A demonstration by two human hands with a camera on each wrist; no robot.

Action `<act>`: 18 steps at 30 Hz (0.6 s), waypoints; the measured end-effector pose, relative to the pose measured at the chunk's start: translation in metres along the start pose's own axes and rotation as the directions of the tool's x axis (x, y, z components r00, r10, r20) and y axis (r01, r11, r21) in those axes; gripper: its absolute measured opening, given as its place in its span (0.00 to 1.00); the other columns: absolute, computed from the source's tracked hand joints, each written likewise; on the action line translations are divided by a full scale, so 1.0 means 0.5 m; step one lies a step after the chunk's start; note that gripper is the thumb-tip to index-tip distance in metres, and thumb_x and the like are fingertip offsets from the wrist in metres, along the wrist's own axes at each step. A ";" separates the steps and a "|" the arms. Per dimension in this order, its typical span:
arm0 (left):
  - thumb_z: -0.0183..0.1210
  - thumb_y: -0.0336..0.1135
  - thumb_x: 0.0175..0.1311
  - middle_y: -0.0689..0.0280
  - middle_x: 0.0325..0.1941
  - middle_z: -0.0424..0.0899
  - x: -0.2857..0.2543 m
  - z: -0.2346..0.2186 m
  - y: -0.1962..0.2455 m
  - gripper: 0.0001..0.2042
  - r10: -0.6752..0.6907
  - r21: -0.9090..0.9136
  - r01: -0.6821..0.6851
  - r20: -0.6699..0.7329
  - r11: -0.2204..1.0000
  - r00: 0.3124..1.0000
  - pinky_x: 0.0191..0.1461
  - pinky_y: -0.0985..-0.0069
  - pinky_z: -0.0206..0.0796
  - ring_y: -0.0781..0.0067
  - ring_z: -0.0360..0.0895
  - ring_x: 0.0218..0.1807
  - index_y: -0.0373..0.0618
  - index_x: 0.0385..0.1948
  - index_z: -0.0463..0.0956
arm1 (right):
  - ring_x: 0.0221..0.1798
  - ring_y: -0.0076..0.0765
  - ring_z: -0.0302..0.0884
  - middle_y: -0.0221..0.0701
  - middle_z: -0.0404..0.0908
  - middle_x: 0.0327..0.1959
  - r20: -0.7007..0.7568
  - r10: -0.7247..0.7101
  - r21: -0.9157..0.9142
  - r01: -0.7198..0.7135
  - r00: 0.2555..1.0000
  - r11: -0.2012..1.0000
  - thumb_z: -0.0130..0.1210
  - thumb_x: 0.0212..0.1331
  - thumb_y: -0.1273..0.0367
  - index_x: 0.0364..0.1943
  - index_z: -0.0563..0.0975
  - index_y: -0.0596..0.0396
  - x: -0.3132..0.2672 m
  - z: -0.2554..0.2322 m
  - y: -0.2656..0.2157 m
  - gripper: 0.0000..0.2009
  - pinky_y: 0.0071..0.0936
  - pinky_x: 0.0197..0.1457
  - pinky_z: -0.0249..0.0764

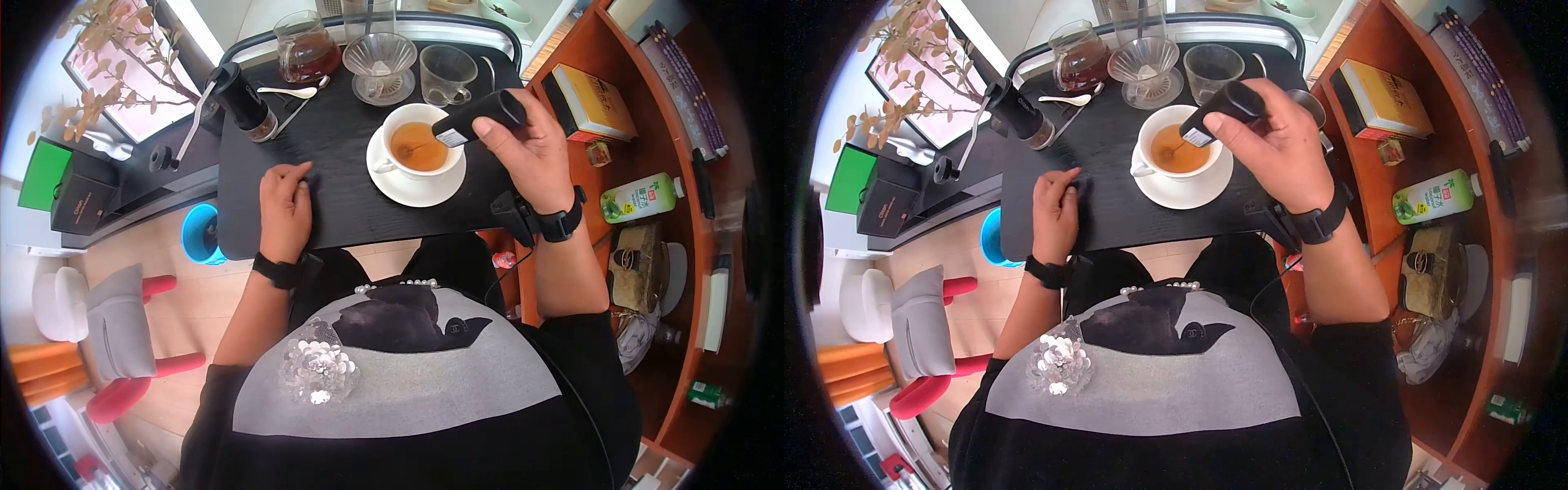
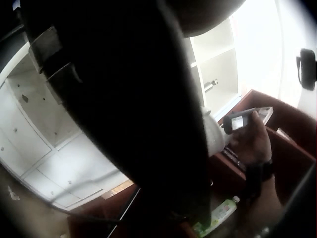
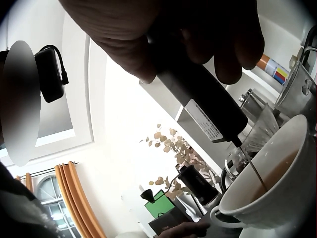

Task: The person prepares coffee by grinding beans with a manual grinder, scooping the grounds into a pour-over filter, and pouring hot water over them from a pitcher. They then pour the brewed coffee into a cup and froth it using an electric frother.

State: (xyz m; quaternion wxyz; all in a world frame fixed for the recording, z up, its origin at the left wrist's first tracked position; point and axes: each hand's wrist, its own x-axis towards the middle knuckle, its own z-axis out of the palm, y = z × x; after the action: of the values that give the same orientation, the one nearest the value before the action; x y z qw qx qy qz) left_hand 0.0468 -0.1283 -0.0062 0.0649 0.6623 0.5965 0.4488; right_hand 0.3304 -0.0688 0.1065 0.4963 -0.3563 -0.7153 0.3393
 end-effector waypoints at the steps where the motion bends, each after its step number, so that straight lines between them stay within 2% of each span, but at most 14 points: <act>1: 0.50 0.22 0.52 0.60 0.39 0.72 -0.001 0.000 0.004 0.13 -0.027 0.067 0.024 0.054 0.997 0.998 0.50 0.68 0.58 0.59 0.67 0.46 0.44 0.38 0.77 | 0.30 0.16 0.72 0.26 0.78 0.30 0.004 0.000 0.003 0.000 1.000 1.000 0.60 0.51 0.71 0.38 0.73 0.60 0.002 0.000 0.000 0.12 0.14 0.32 0.68; 2: 0.50 0.22 0.52 0.60 0.39 0.72 -0.002 0.002 0.006 0.13 -0.030 0.070 0.026 0.053 0.997 0.998 0.50 0.68 0.58 0.59 0.67 0.46 0.44 0.38 0.77 | 0.29 0.16 0.72 0.27 0.78 0.29 -0.020 -0.013 0.012 0.013 1.000 1.000 0.60 0.51 0.71 0.38 0.73 0.60 0.004 0.000 -0.002 0.12 0.14 0.32 0.68; 4: 0.52 0.23 0.51 0.60 0.39 0.72 -0.001 0.006 0.006 0.13 0.022 0.222 -0.040 0.082 0.974 0.996 0.51 0.67 0.57 0.61 0.67 0.46 0.45 0.38 0.78 | 0.29 0.17 0.72 0.27 0.78 0.29 -0.047 -0.023 0.021 0.024 0.999 0.999 0.60 0.51 0.71 0.38 0.73 0.60 0.005 -0.004 -0.004 0.12 0.15 0.31 0.68; 6: 0.52 0.24 0.51 0.61 0.40 0.71 -0.003 0.009 0.007 0.12 0.025 0.243 -0.048 0.100 0.969 0.995 0.51 0.67 0.56 0.61 0.67 0.46 0.46 0.38 0.78 | 0.29 0.18 0.73 0.27 0.77 0.28 -0.076 -0.022 -0.140 0.011 0.997 0.990 0.60 0.51 0.71 0.37 0.73 0.61 0.002 -0.012 -0.006 0.11 0.14 0.31 0.69; 11: 0.52 0.24 0.50 0.61 0.40 0.71 -0.003 0.008 0.012 0.12 0.048 0.284 -0.076 0.105 0.956 0.993 0.51 0.68 0.56 0.61 0.67 0.47 0.46 0.36 0.79 | 0.30 0.17 0.73 0.27 0.76 0.28 -0.033 -0.007 -0.081 0.005 0.999 0.997 0.61 0.50 0.72 0.36 0.74 0.61 -0.005 -0.020 -0.009 0.11 0.15 0.32 0.70; 14: 0.52 0.23 0.50 0.62 0.37 0.73 -0.005 -0.003 0.015 0.10 0.042 0.235 -0.075 0.139 0.969 0.989 0.51 0.67 0.57 0.61 0.68 0.46 0.45 0.34 0.79 | 0.30 0.17 0.72 0.27 0.76 0.28 -0.018 0.027 -0.016 -0.027 0.999 1.000 0.61 0.50 0.72 0.36 0.74 0.61 -0.007 -0.021 -0.022 0.11 0.16 0.32 0.70; 16: 0.52 0.22 0.49 0.62 0.33 0.74 -0.013 -0.011 0.008 0.08 0.137 0.076 -0.150 0.150 0.986 0.979 0.50 0.66 0.57 0.60 0.69 0.45 0.43 0.30 0.78 | 0.30 0.17 0.72 0.27 0.76 0.28 -0.015 0.047 0.011 -0.047 0.999 0.999 0.61 0.50 0.72 0.36 0.74 0.61 -0.006 -0.021 -0.023 0.11 0.16 0.32 0.70; 18: 0.52 0.22 0.50 0.62 0.31 0.74 -0.024 -0.018 0.010 0.07 0.094 0.012 -0.097 0.149 0.995 0.984 0.49 0.67 0.59 0.60 0.70 0.43 0.43 0.29 0.77 | 0.30 0.17 0.73 0.27 0.76 0.28 -0.068 0.028 0.066 -0.024 0.997 0.997 0.60 0.50 0.72 0.36 0.74 0.61 -0.004 -0.018 -0.019 0.11 0.15 0.31 0.70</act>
State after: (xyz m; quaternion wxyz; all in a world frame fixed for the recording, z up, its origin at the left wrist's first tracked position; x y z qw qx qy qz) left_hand 0.0459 -0.1440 -0.0040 0.0811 0.7222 0.5620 0.3950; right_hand 0.3379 -0.0743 0.1158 0.5275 -0.3606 -0.6815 0.3567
